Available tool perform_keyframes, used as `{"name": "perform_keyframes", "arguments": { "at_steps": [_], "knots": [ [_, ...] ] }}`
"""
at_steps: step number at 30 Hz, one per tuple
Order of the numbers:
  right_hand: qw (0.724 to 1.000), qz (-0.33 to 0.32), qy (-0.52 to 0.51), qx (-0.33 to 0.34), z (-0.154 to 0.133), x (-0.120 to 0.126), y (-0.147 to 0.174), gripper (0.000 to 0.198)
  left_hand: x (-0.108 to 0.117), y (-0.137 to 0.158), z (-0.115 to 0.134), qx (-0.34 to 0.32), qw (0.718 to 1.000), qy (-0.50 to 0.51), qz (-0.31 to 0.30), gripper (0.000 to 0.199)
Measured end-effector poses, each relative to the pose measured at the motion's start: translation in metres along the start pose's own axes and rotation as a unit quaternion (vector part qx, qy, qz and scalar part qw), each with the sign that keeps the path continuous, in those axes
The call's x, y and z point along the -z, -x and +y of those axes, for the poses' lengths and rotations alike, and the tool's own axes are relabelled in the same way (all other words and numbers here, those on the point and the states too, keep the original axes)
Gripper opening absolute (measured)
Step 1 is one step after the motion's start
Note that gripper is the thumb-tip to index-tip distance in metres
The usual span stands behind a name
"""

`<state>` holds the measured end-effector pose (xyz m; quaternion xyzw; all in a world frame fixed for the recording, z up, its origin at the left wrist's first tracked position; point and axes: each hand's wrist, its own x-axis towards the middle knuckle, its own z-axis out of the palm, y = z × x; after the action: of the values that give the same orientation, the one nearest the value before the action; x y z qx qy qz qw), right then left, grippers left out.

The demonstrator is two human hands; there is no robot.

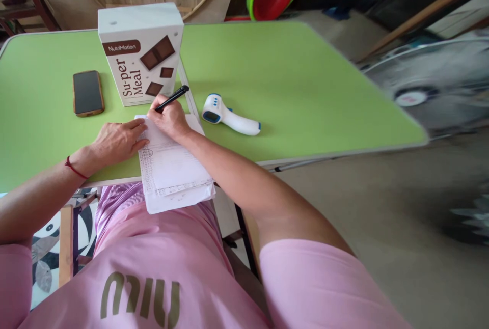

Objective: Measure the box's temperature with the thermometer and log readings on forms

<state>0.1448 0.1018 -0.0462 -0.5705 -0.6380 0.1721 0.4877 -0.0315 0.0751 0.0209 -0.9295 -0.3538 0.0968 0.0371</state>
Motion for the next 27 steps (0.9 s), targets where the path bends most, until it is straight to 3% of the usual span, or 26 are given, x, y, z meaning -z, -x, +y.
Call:
{"name": "perform_keyframes", "arguments": {
  "at_steps": [16, 27],
  "knots": [
    [1.000, -0.020, 0.003, 0.007, 0.0005, 0.0009, -0.0006, 0.016, 0.0004, -0.0003, -0.0012, 0.000, 1.000, 0.008, 0.002, 0.040],
    [1.000, 0.003, -0.004, 0.002, 0.0018, -0.0001, -0.0019, 0.017, -0.0020, -0.0006, -0.0035, -0.002, 1.000, 0.009, 0.008, 0.041]
  ]
}}
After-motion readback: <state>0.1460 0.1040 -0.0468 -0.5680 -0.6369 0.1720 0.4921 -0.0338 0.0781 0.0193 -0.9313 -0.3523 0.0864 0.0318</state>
